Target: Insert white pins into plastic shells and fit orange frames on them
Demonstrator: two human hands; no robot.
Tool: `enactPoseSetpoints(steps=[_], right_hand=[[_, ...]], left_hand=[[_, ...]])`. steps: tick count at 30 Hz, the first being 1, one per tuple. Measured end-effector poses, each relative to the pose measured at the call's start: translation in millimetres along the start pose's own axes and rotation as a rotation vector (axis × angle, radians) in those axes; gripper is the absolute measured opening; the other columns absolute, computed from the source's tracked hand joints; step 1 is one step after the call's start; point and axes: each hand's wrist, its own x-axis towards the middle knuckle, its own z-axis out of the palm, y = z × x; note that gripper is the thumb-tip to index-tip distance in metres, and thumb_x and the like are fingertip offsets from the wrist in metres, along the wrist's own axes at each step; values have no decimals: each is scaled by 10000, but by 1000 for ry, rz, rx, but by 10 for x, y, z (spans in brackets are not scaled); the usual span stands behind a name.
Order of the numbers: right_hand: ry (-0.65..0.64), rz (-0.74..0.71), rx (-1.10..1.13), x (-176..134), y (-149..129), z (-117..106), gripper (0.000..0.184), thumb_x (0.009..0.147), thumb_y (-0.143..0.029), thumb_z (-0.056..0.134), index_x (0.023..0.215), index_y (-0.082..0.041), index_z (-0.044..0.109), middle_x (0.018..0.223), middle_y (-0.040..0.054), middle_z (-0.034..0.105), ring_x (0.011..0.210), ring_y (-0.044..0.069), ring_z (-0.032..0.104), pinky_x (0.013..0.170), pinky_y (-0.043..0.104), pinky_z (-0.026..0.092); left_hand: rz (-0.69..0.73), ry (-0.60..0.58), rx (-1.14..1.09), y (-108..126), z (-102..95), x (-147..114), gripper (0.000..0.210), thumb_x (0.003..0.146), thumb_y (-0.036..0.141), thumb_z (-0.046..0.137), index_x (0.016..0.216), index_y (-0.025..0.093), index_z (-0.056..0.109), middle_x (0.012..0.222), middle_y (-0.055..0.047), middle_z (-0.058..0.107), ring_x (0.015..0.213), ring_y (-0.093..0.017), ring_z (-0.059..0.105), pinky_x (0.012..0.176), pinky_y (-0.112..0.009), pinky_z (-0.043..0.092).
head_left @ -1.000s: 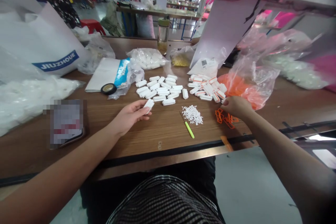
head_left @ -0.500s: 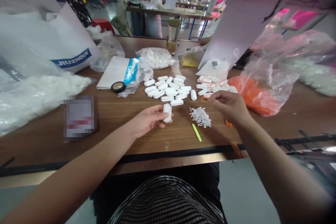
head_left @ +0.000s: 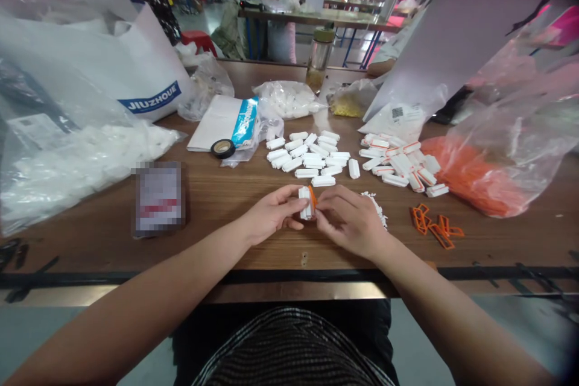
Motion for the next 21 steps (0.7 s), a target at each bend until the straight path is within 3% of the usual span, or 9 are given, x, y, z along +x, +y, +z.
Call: enactPoseSetpoints(steps=[7,13,17,21], right_hand=[[-39,-76,73,-22,0,9,134,838,-120,574,927,-207,623,963,45,691,854,152,634,702,290,524],[-80,-48,138,14,-36,-7,142,807,-111,582,904,-202,631,953,49,677,885,172,601,774,338,523],[-45,43,213,31,-61,-10,105,809,-182,608,900,-222,643,942,41,670,884,184,611,812,381,517],[48,232,308,31,-72,44,54,840,-211,624,794,-235,638,846,22,664,814,164,622,760,353,517]], left_hand=[[-23,5,-24,-7,1,14,262,831,266,717,1074,194,650,967,-18,622,788,-89,603,655,-199,518],[-13,-9,-38,-15,-12,6,295,823,265,727,1099,206,640,979,-14,622,799,-93,611,656,-203,523],[-1,4,7,-29,-11,7,337,822,282,727,1131,203,618,978,-30,639,803,-103,620,652,-207,511],[81,44,111,-72,4,11,365,821,250,716,1161,211,590,943,-32,653,780,-116,616,655,-237,517]])
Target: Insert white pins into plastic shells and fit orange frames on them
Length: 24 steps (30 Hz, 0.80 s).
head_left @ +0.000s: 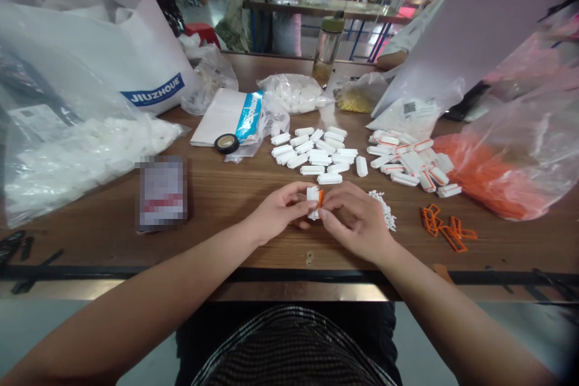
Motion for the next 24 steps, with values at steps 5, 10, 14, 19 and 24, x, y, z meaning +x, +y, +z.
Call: enactPoseSetpoints(steps=[5,10,14,19,24], right_hand=[[62,209,153,-7,48,73,102,806,-241,690,734,-215,623,748,2,640,679,133,590,639,307,481],[60,337,284,-26,77,87,99,789,-234,702,748,-195,620,738,4,638,641,123,580,599,291,463],[88,366,310,-39,78,93,88,775,-203,705,776,-200,617,741,-6,640,623,111,576,601,287,470],[79,399,400,-32,79,99,169,770,-204,726,931,-213,675,799,1,679,672,118,620,642,293,509],[69,449,505,-17,92,103,183,764,-207,738,943,-211,700,787,4,700,705,128,645,711,313,537]], left_hand=[[111,4,146,-45,16,-14,358,843,235,673,1184,210,568,1001,-51,658,855,-149,627,666,-261,538],[158,19,234,-59,20,-21,363,852,260,665,1197,214,563,1022,-51,652,868,-151,631,662,-252,542],[172,38,242,-48,28,-20,378,841,281,680,1194,206,570,1025,-61,659,861,-153,632,650,-248,541],[177,60,227,-44,9,-8,403,829,294,694,1199,202,565,1041,-74,668,866,-164,638,631,-242,537],[202,55,248,-49,2,-5,392,837,280,689,1200,200,564,1028,-66,659,855,-155,638,644,-246,544]])
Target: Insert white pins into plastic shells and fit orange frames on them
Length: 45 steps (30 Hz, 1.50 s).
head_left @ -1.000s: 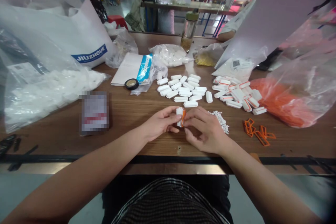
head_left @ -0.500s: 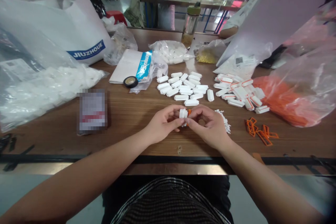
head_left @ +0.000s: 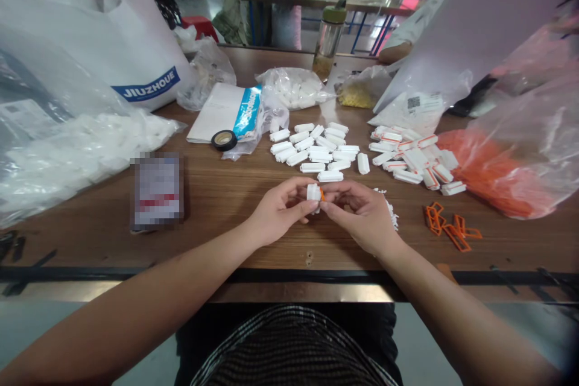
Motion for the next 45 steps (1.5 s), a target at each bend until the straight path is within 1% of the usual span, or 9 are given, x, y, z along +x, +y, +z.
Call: enactPoseSetpoints(steps=[4,8,11,15,18,25,29,33,45], right_hand=[[8,11,27,-5,5,2,140,759,-213,740,892,-208,699,783,6,714,697,130,651,695,309,543],[33,-36,-52,-8,-18,-15,49,807,-241,697,842,-213,716,783,12,720,697,131,646,670,304,527],[41,-53,-62,3,-27,-18,58,824,-254,680,798,-214,713,788,15,714,720,132,639,678,302,515],[60,27,-6,13,-18,9,85,781,-269,722,765,-200,676,691,-9,668,596,101,580,566,264,472],[65,83,27,15,-11,25,116,764,-285,736,777,-195,664,656,-16,648,562,94,559,503,245,440],[6,110,46,18,-1,5,121,777,-276,724,839,-197,657,671,-22,639,551,78,534,469,231,403],[-23,121,60,17,8,-7,133,773,-282,724,829,-193,641,699,-26,640,516,57,494,459,227,383],[-41,125,63,20,5,-15,139,774,-292,717,820,-194,630,647,-39,612,481,50,466,446,224,363],[-72,167,118,40,44,-18,186,771,-332,727,807,-192,609,658,-27,594,532,73,492,429,212,368]], left_hand=[[13,9,29,9,14,-15,375,841,261,680,1195,201,573,987,-51,647,827,-142,637,661,-251,546],[17,14,38,13,26,-26,363,841,250,677,1188,210,579,966,-40,643,831,-142,642,675,-257,549],[22,16,44,7,28,-25,362,838,245,680,1184,210,579,959,-39,649,829,-143,645,673,-259,549],[47,13,83,-12,22,-32,367,848,255,675,1200,208,581,965,-46,662,828,-146,646,692,-275,550],[89,4,134,-24,17,-41,361,861,269,667,1209,212,587,1007,-59,679,849,-158,655,714,-295,553],[156,1,176,-39,17,-47,349,865,272,667,1205,227,605,1087,-74,698,880,-173,670,748,-329,560],[136,4,153,-48,23,-46,365,840,278,700,1194,223,628,1040,-65,717,851,-166,671,748,-329,558],[91,22,116,-37,30,-46,387,804,284,735,1175,210,657,989,-60,724,804,-155,663,717,-312,554],[-34,18,-25,-24,35,-27,447,742,309,780,1171,229,684,937,-53,724,765,-153,658,590,-262,535]])
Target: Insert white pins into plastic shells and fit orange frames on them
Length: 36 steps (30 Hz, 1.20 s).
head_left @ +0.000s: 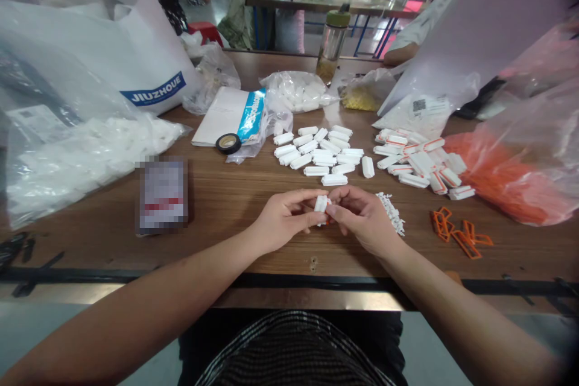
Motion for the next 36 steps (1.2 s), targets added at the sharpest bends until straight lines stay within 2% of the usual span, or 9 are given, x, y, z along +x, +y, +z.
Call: enactPoseSetpoints(steps=[8,16,21,27,36], right_hand=[[0,38,1,8,28,-7,227,757,-362,743,816,-185,615,667,-23,592,529,76,499,402,205,357],[-10,13,-6,17,-12,18,206,757,-353,739,803,-190,622,611,-39,592,457,51,438,393,205,332],[-15,18,-33,9,-17,25,218,747,-366,740,761,-194,607,609,-41,591,460,52,438,405,205,341],[36,-33,-57,-6,18,13,203,761,-354,741,794,-190,626,624,-35,598,481,62,451,432,215,346],[13,-51,-80,9,9,19,177,778,-335,721,814,-196,617,655,-26,614,528,80,516,506,238,414]], left_hand=[[-26,2,-32,12,-3,9,433,720,307,795,1132,215,695,882,-40,715,716,-131,635,585,-253,501],[-40,36,-111,12,-6,41,409,659,267,837,1047,208,723,828,-18,717,695,-121,628,629,-273,496],[-28,3,-179,18,-11,36,396,642,244,848,1019,201,733,854,-17,725,770,-143,655,788,-357,530],[-35,10,-171,26,-8,33,341,727,272,800,1053,203,727,845,-10,702,704,-101,601,712,-288,495],[-52,49,-262,21,16,42,326,730,257,799,1038,188,718,926,-33,702,793,-124,619,734,-292,511]])
